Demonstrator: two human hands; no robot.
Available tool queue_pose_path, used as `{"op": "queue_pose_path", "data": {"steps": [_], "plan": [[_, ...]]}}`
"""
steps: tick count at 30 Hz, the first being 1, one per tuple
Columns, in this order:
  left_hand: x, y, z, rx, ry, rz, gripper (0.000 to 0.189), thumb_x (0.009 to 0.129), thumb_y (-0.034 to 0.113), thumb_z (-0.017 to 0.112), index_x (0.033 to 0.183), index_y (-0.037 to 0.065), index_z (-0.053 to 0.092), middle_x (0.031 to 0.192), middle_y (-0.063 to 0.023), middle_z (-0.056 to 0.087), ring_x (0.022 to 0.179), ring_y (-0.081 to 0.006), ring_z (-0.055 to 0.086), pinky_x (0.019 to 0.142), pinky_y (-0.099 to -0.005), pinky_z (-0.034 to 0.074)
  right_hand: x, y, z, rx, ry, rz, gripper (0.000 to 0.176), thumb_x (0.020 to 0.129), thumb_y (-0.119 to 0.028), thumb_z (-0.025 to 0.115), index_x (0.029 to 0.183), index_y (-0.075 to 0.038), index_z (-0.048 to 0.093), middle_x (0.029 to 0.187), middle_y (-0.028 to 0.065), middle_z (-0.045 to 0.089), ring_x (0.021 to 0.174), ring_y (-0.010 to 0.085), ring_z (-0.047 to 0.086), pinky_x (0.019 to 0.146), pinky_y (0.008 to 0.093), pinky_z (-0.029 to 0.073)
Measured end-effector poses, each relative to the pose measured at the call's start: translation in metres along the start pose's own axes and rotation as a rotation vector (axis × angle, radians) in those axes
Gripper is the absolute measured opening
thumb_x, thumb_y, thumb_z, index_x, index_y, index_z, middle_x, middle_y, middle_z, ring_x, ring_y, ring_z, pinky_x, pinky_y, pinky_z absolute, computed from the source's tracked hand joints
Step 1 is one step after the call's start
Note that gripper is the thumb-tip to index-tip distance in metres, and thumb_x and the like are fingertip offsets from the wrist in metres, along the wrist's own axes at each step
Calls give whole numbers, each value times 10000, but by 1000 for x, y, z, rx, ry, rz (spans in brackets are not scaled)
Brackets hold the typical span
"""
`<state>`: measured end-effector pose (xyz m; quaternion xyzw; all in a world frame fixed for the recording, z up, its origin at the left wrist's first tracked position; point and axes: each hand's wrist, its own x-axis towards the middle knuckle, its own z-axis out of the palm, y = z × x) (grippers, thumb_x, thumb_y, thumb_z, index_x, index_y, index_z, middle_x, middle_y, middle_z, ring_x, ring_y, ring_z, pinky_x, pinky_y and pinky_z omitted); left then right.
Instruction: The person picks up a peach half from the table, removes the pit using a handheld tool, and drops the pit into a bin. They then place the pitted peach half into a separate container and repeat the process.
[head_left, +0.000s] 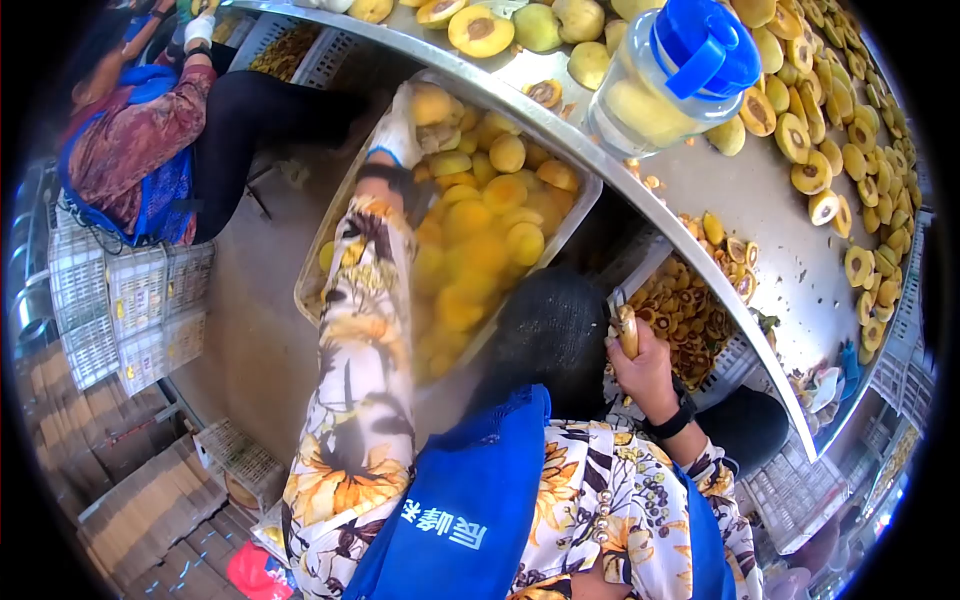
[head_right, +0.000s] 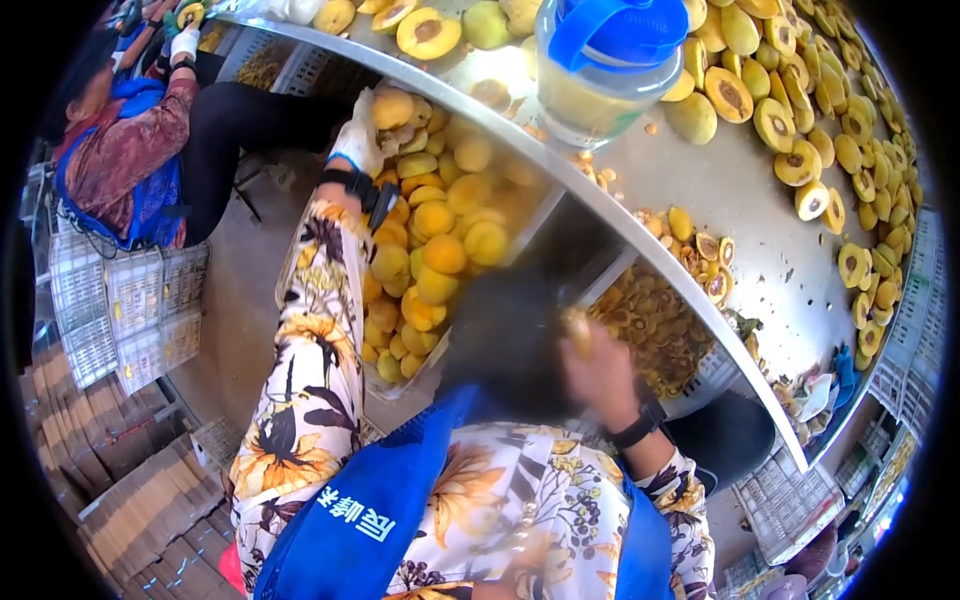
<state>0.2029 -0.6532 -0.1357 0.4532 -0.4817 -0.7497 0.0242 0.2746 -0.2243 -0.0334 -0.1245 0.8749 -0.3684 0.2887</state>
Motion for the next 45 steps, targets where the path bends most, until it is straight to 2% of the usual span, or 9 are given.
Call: {"op": "queue_pose_path", "data": {"steps": [3, 5, 12, 16, 21, 23, 25, 39, 45], "plan": [[112, -44, -44, 1070, 221, 410, 488, 929, 437, 405, 1135, 33, 586, 1063, -183, 619, 992, -334, 589, 783, -418, 503, 0, -1, -4, -40, 32, -6, 181, 779, -68, 630, 940, -2, 582, 645, 125, 587, 549, 192, 593, 554, 297, 469], [84, -14, -18, 1439, 387, 176, 472, 889, 438, 457, 1129, 59, 604, 1074, -235, 603, 1005, -396, 575, 809, -458, 493, 0, -4, -10, -46, 26, 74, 175, 781, -75, 631, 933, -4, 582, 630, 122, 584, 532, 197, 592, 539, 302, 468], [91, -20, 20, 1800, 572, 836, 556, 874, 551, 400, 1240, 161, 551, 1357, -162, 444, 1187, -354, 446, 931, -569, 354, 9, 5, -4, -126, -25, 50, 210, 773, -119, 652, 936, -8, 578, 632, 140, 582, 557, 227, 612, 543, 331, 475], [88, -36, 46, 1720, 514, 649, 599, 907, 538, 320, 1371, 170, 411, 1443, -131, 348, 1331, -392, 223, 1052, -607, 150, 10, 6, 0, -176, 38, 44, 227, 773, -114, 660, 960, -10, 581, 642, 137, 595, 582, 221, 619, 559, 330, 477], [100, -46, 1, 1719, 464, 1062, 399, 802, 435, 564, 1104, 184, 633, 1328, -145, 473, 1235, -370, 386, 979, -567, 332, 21, -8, -12, -44, -12, 196, 215, 784, -72, 654, 987, -21, 604, 744, 92, 629, 639, 159, 595, 633, 280, 480], [60, -44, 3, 1667, 580, 1060, 382, 786, 417, 591, 1079, 177, 645, 1284, -164, 491, 1226, -391, 379, 945, -563, 365, 23, -7, -9, 37, 17, 218, 210, 778, -57, 650, 979, -16, 604, 764, 96, 632, 673, 174, 602, 662, 289, 480], [16, -33, 6, 1651, 212, 821, 294, 765, 259, 639, 1057, 225, 651, 1200, -163, 518, 1064, -387, 502, 839, -475, 469, 25, -10, -6, 125, -1, 249, 207, 772, -53, 646, 971, -13, 604, 762, 105, 632, 678, 193, 606, 668, 300, 482], [8, -48, -19, 1332, 235, 1145, 253, 713, 111, 638, 951, 193, 663, 1118, -156, 579, 1019, -357, 534, 804, -420, 486, 12, 22, 2, -223, 59, -100, 198, 764, -63, 647, 951, -9, 611, 775, 120, 633, 686, 216, 608, 681, 300, 477], [24, -37, 2, 1419, 321, 724, 592, 703, 317, 739, 1206, 88, 528, 1149, -221, 537, 1025, -402, 529, 872, -422, 455, 17, 18, 4, -144, 51, -106, 189, 733, -32, 656, 914, -4, 609, 799, 134, 622, 722, 260, 610, 699, 317, 477]]}}
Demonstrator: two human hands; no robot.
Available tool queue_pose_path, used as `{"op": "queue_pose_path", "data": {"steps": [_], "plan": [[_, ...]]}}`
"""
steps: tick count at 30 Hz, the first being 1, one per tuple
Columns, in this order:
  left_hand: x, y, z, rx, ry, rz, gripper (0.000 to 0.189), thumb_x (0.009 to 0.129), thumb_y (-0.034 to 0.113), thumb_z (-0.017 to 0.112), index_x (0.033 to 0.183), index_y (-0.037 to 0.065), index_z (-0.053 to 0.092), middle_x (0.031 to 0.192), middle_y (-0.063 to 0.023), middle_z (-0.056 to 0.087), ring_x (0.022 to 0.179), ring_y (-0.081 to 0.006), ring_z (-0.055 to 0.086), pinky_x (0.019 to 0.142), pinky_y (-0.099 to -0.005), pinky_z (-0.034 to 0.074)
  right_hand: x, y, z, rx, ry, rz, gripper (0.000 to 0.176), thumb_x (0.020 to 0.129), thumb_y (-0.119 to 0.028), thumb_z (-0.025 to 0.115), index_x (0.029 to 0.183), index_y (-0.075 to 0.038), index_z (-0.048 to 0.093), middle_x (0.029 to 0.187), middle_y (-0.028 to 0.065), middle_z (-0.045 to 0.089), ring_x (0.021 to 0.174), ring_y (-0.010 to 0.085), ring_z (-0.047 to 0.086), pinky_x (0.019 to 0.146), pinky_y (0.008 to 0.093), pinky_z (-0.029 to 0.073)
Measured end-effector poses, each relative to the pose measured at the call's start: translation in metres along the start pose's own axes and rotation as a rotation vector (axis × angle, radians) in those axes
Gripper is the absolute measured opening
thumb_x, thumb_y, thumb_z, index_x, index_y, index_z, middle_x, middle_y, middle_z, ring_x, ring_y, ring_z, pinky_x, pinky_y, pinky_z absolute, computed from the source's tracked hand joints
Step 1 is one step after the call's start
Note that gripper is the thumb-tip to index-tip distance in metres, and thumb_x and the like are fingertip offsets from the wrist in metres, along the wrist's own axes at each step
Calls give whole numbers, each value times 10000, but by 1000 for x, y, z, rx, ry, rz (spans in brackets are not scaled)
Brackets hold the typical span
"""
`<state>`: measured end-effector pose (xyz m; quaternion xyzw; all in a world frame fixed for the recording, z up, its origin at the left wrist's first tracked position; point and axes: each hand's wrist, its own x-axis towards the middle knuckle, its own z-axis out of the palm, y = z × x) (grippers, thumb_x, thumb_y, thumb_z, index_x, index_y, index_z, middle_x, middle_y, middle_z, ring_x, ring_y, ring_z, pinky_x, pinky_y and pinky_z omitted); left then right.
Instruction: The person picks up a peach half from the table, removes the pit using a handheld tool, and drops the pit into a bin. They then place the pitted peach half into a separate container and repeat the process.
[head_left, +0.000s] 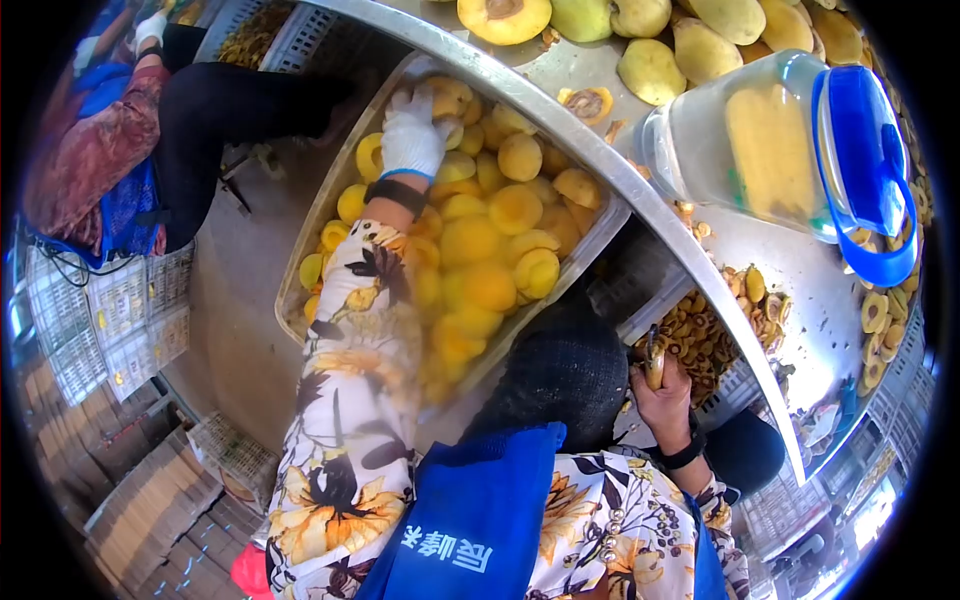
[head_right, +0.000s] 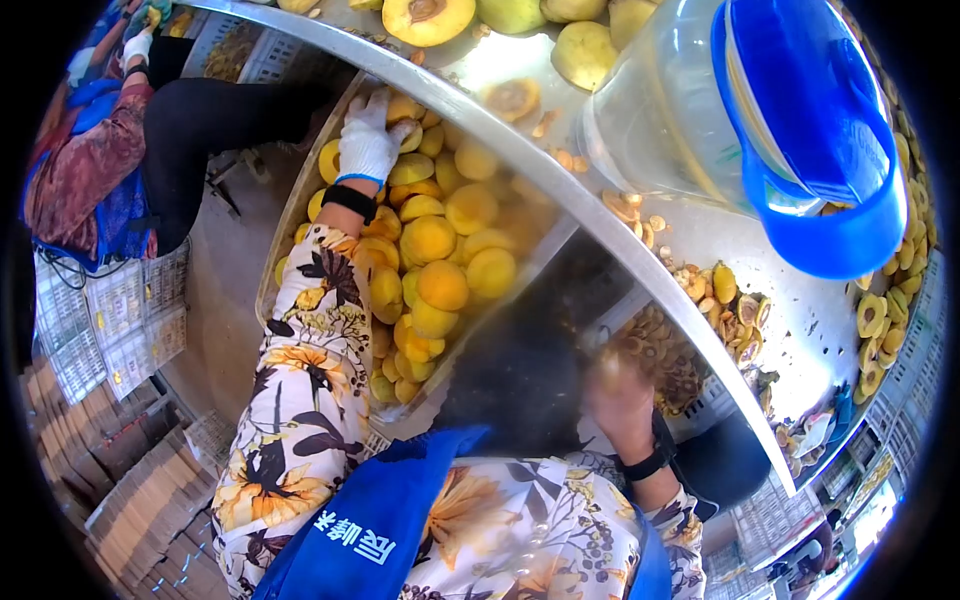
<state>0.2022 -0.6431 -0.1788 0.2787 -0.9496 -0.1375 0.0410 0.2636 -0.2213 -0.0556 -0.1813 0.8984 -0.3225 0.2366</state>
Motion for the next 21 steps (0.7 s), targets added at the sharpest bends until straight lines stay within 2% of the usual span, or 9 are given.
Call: {"op": "queue_pose_path", "data": {"steps": [6, 8, 10, 11, 12, 13, 17, 18, 21], "plan": [[15, -9, 31, 247, 49, 208, 538, 710, 358, 712, 1134, 63, 560, 1097, -161, 564, 1024, -348, 518, 875, -402, 439, 1, 6, 7, -78, -24, -63, 176, 743, -53, 645, 910, -12, 609, 767, 148, 617, 684, 289, 608, 660, 342, 484], [21, 0, 32, 313, 30, 122, 541, 727, 381, 689, 1148, 67, 557, 1121, -156, 570, 1067, -319, 514, 894, -398, 428, 5, 12, 13, -80, 34, -131, 174, 750, -63, 642, 912, -10, 607, 759, 153, 618, 671, 289, 609, 643, 338, 486], [26, -12, 40, 386, 16, 173, 546, 726, 387, 689, 1153, 73, 555, 1137, -157, 568, 1066, -316, 526, 891, -402, 435, 4, -1, 5, 0, -39, 67, 180, 773, -89, 654, 924, -5, 605, 765, 137, 637, 675, 247, 621, 646, 316, 487], [30, -8, 20, 277, -163, 37, 551, 723, 407, 692, 1165, 107, 556, 1163, -159, 562, 1043, -311, 555, 857, -418, 462, 0, -3, 0, 62, -61, 142, 182, 778, -96, 658, 925, -3, 605, 764, 130, 640, 675, 232, 622, 649, 311, 486], [24, -7, 1, 281, -132, 27, 550, 720, 412, 687, 1173, 130, 556, 1137, -149, 564, 1017, -310, 561, 823, -420, 473, -6, -2, -7, 118, -77, 222, 184, 783, -102, 661, 926, -2, 605, 763, 124, 643, 675, 217, 622, 651, 306, 486], [13, -11, -20, 283, -98, 25, 549, 717, 417, 683, 1181, 152, 556, 1111, -139, 567, 992, -310, 566, 789, -422, 484, -13, 6, -9, 43, 8, 132, 190, 787, -108, 670, 929, 1, 606, 755, 110, 640, 662, 181, 606, 641, 301, 481], [-20, -37, -37, 375, -55, -247, 504, 672, 373, 728, 1106, 159, 588, 1035, -115, 561, 926, -319, 571, 752, -444, 502, -35, 32, -16, 93, 21, 249, 188, 787, -106, 666, 930, -4, 597, 737, 120, 620, 635, 209, 587, 633, 308, 477], [-29, -54, -20, 351, 56, -178, 483, 671, 374, 732, 1072, 151, 583, 1025, -121, 554, 955, -318, 567, 757, -450, 501, -36, 36, -13, 102, 11, 221, 184, 786, -105, 666, 922, -4, 595, 732, 127, 614, 630, 217, 585, 630, 310, 476], [-43, -38, -26, 325, -37, -146, 472, 730, 328, 706, 1129, 143, 534, 1083, -184, 537, 946, -373, 583, 767, -468, 497, -33, 23, -13, 144, -69, 246, 174, 773, -92, 666, 890, 1, 577, 707, 168, 581, 610, 265, 586, 601, 324, 469]]}}
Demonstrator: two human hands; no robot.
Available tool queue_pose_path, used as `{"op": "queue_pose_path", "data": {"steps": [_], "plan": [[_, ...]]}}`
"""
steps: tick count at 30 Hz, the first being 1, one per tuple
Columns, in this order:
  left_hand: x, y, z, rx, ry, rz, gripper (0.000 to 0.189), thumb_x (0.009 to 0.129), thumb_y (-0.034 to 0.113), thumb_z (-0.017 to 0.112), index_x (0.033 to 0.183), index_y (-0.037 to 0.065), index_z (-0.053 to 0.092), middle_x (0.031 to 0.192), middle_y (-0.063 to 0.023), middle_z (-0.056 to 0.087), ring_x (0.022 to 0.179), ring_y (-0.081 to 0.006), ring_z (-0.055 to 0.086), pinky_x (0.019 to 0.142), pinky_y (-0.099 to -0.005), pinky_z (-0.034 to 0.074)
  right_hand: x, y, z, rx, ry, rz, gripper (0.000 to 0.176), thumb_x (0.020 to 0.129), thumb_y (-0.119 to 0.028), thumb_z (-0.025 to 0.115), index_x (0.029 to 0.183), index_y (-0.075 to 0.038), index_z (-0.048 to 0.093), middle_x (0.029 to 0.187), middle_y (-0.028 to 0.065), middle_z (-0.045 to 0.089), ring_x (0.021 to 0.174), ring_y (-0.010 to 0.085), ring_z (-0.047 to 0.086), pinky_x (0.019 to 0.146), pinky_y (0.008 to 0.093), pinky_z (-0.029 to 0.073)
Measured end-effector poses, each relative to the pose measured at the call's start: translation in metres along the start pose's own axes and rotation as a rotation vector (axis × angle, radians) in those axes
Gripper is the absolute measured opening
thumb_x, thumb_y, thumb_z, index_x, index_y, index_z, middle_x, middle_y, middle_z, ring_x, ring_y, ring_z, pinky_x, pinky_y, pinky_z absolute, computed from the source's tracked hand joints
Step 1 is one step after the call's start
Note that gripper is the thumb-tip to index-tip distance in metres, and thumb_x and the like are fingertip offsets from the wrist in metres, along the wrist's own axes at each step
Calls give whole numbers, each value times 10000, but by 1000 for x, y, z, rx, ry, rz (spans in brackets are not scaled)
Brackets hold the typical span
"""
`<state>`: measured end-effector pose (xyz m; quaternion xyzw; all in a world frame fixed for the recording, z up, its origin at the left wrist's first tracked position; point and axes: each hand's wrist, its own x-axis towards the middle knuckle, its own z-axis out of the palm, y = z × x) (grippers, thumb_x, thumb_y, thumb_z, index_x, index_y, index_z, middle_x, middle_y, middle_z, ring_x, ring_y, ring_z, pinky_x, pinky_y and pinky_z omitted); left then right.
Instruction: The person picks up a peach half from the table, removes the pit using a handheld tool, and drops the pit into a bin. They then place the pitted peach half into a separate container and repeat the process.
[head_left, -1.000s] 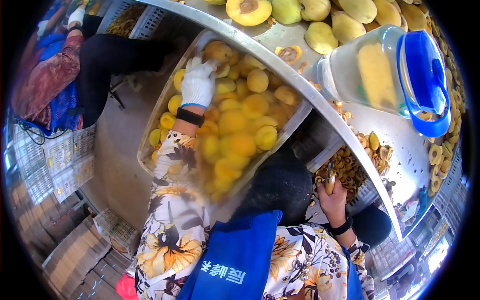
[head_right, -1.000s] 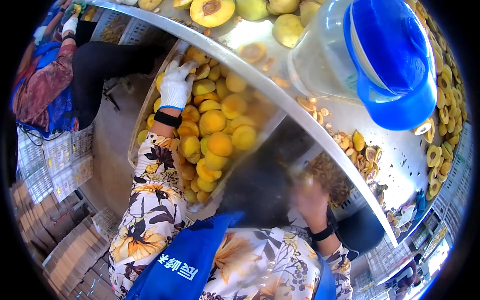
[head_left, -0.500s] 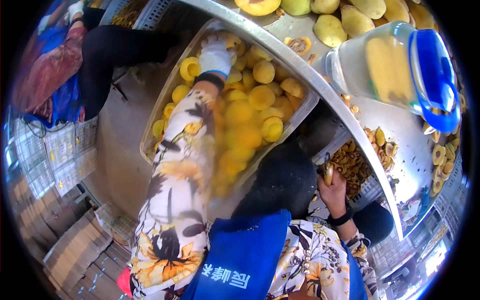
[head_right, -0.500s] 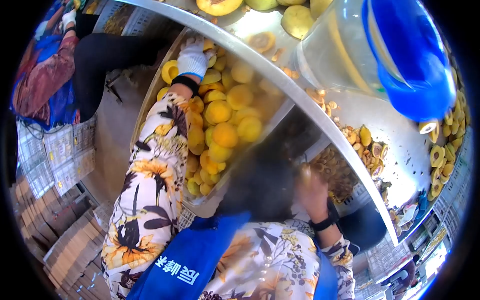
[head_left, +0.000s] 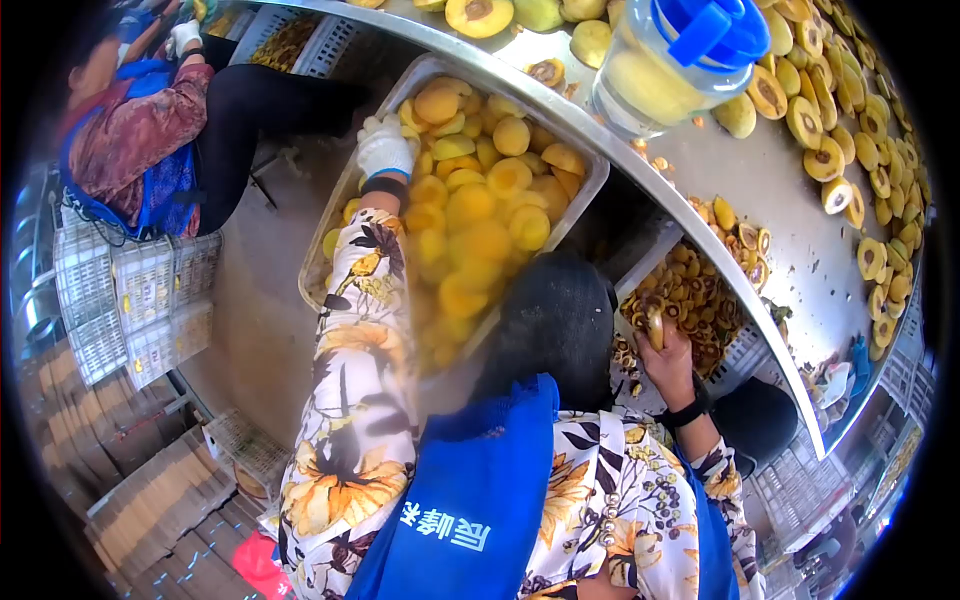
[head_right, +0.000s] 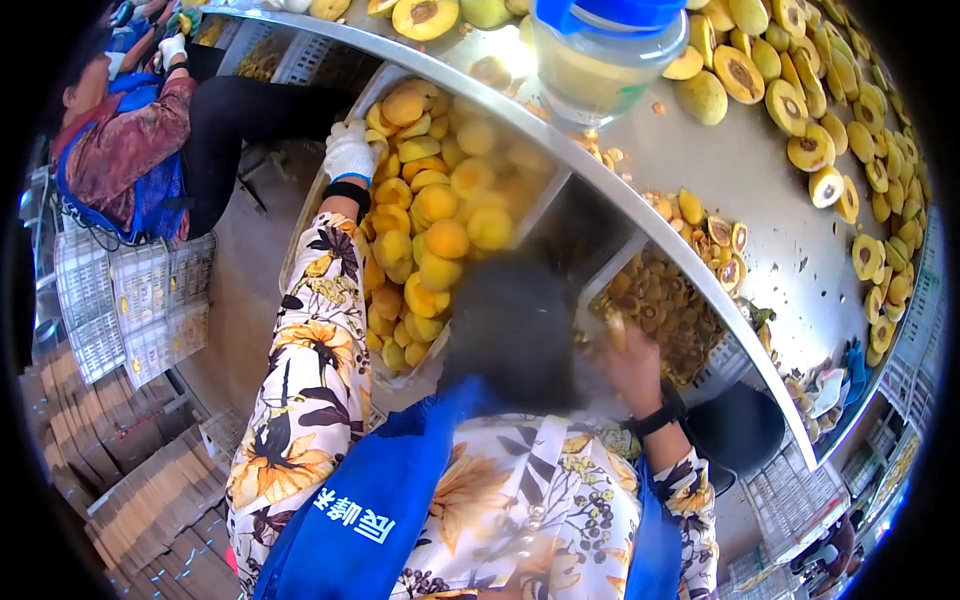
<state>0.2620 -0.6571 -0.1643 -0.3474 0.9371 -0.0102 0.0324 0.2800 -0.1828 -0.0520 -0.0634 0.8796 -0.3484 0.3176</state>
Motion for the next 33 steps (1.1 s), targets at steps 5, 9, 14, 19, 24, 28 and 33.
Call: {"op": "queue_pose_path", "data": {"steps": [5, 9, 14, 19, 24, 28, 33], "plan": [[-9, 25, -5, 9, -25, -6, 359, 741, 264, 698, 1015, 117, 518, 922, -150, 573, 826, -342, 613, 666, -438, 510, 1, 13, 10, -41, 50, -278, 194, 761, -88, 668, 911, -12, 573, 693, 189, 571, 635, 344, 596, 581, 347, 471], [6, 64, -26, -80, 414, 244, 143, 820, 153, 538, 960, 124, 533, 909, -101, 550, 773, -278, 592, 606, -425, 507, 1, 8, 4, -69, 13, -207, 218, 755, -89, 670, 936, -13, 577, 706, 190, 576, 656, 360, 600, 593, 355, 476], [25, 99, 31, 29, 235, 475, 448, 741, 254, 626, 1145, 84, 533, 1130, -200, 537, 1032, -397, 512, 829, -432, 470, 2, 6, 0, -56, 89, -321, 212, 759, -93, 668, 931, -7, 579, 691, 201, 569, 643, 360, 596, 589, 355, 475], [-20, 103, -1, -29, -62, 398, 338, 878, 136, 431, 1195, 175, 542, 1342, -180, 408, 1112, -374, 480, 856, -432, 486, -2, 10, -9, -55, 90, -198, 206, 763, -118, 675, 898, -5, 569, 659, 201, 565, 595, 357, 586, 566, 353, 473], [29, 107, 25, 0, -66, 484, 258, 854, 142, 462, 1029, 192, 646, 1109, -124, 607, 880, -333, 619, 727, -430, 526, 3, 8, 2, -69, 81, -266, 218, 764, -140, 679, 905, -10, 574, 684, 207, 580, 623, 362, 603, 568, 363, 478], [32, 128, 6, 29, -148, 267, 231, 861, 218, 504, 998, 138, 673, 1034, -120, 647, 935, -306, 629, 787, -398, 522, 1, -3, -1, -43, 66, -256, 218, 767, -119, 674, 938, -13, 587, 705, 204, 583, 644, 365, 606, 583, 363, 484], [21, 90, -11, -289, 52, 438, 265, 812, 276, 592, 1022, 134, 673, 1004, -129, 648, 958, -307, 595, 838, -375, 481, -9, 0, -15, -150, 117, -404, 242, 777, -93, 665, 992, -11, 589, 688, 176, 569, 599, 264, 591, 588, 323, 470]]}}
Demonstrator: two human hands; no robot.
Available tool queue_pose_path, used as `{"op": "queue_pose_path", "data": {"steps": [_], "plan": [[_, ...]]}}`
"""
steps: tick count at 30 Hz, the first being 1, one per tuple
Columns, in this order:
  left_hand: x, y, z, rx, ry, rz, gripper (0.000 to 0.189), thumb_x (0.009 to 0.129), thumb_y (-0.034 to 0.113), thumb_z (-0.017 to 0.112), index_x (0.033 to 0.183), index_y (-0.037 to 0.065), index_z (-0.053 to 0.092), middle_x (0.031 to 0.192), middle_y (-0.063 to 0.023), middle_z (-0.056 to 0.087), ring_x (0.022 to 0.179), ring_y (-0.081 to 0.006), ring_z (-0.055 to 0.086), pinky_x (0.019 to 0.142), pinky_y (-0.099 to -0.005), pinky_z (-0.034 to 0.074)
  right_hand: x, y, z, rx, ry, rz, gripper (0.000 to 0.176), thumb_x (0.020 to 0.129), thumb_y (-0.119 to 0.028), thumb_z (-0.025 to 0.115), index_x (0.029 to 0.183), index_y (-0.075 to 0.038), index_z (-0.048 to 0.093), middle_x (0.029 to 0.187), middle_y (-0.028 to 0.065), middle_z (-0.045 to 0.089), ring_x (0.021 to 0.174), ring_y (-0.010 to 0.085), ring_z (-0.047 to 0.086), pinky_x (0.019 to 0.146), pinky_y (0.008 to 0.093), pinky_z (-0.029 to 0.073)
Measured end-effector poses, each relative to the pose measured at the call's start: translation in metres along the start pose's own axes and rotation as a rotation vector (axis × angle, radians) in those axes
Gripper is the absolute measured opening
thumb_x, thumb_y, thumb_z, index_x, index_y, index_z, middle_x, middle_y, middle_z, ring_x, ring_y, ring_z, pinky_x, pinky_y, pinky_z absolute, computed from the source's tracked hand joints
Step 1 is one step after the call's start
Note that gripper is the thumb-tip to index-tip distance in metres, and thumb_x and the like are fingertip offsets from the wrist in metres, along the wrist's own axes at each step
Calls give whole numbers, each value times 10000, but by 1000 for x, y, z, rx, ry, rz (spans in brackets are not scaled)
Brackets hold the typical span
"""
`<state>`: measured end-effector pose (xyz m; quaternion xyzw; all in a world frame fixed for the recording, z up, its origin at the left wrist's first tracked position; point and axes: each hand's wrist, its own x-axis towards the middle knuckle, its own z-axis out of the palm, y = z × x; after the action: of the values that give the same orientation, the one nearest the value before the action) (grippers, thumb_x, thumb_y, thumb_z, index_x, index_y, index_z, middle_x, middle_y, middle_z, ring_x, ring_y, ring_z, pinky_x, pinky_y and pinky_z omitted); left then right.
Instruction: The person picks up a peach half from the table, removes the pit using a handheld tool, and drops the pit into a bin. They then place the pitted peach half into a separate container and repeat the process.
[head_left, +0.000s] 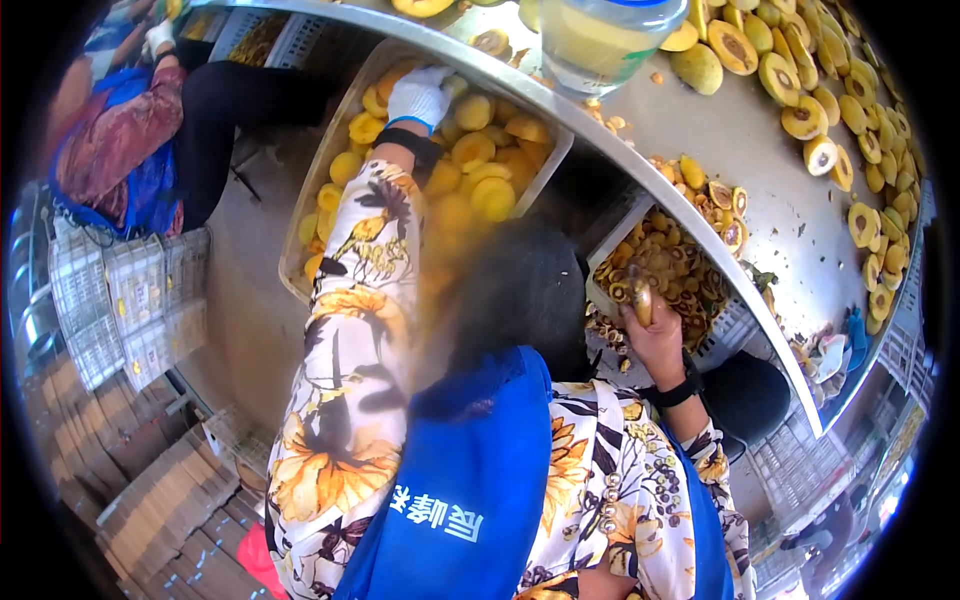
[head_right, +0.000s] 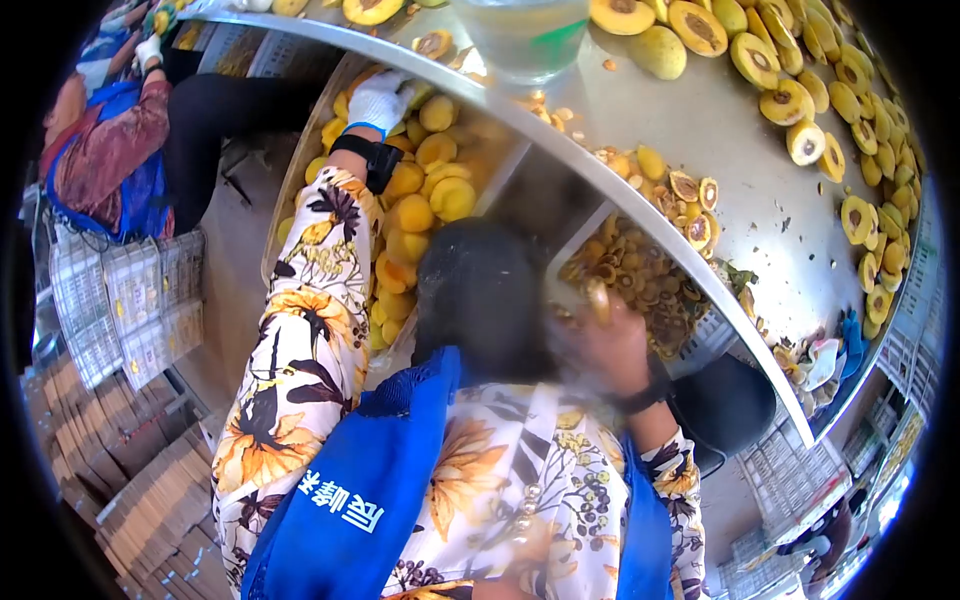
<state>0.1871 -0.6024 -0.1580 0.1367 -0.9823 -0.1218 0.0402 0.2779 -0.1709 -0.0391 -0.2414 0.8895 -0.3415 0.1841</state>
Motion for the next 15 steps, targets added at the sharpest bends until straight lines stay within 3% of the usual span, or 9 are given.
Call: {"op": "queue_pose_path", "data": {"steps": [1, 4, 8, 11, 14, 15], "plan": [[-7, -3, -8, -84, 24, -62, 301, 816, 299, 600, 1044, 113, 661, 1024, -139, 644, 978, -318, 590, 854, -374, 472, -5, 14, 6, 131, -75, 389, 246, 783, -106, 669, 991, -3, 588, 690, 157, 568, 595, 203, 558, 600, 308, 466], [-31, -14, -33, -246, 66, -216, 369, 836, 355, 599, 1094, 96, 647, 1088, -157, 628, 1028, -315, 586, 892, -342, 457, -7, 30, 11, 39, 16, 232, 276, 799, -210, 649, 977, -5, 597, 693, 223, 611, 633, 357, 631, 567, 411, 497], [-71, -5, -75, -278, 16, -359, 453, 830, 428, 607, 1132, 91, 629, 1084, -197, 624, 1034, -318, 592, 900, -339, 452, -1, 24, 9, 12, -31, 211, 278, 791, -197, 654, 979, -1, 595, 709, 228, 611, 637, 367, 627, 570, 418, 490], [-119, 21, -84, -218, -209, -129, 479, 790, 418, 646, 1146, 100, 609, 1066, -191, 619, 967, -345, 604, 836, -379, 483, -2, 23, 13, 45, -48, 233, 260, 789, -191, 647, 972, -13, 599, 704, 219, 613, 624, 364, 625, 563, 415, 490], [-161, 76, -86, 4, -431, -93, 525, 734, 330, 691, 1191, 123, 537, 1099, -152, 541, 869, -359, 597, 710, -435, 511, -8, 24, 21, 24, -84, 245, 230, 787, -109, 671, 962, 11, 582, 655, 129, 562, 571, 174, 519, 582, 309, 454], [-176, 83, -69, 76, -310, -107, 550, 713, 286, 707, 1204, 146, 503, 1089, -137, 495, 822, -352, 586, 653, -452, 507, -12, 29, 25, 42, -80, 204, 226, 786, -102, 672, 963, 6, 584, 649, 123, 554, 573, 162, 511, 581, 306, 454]]}}
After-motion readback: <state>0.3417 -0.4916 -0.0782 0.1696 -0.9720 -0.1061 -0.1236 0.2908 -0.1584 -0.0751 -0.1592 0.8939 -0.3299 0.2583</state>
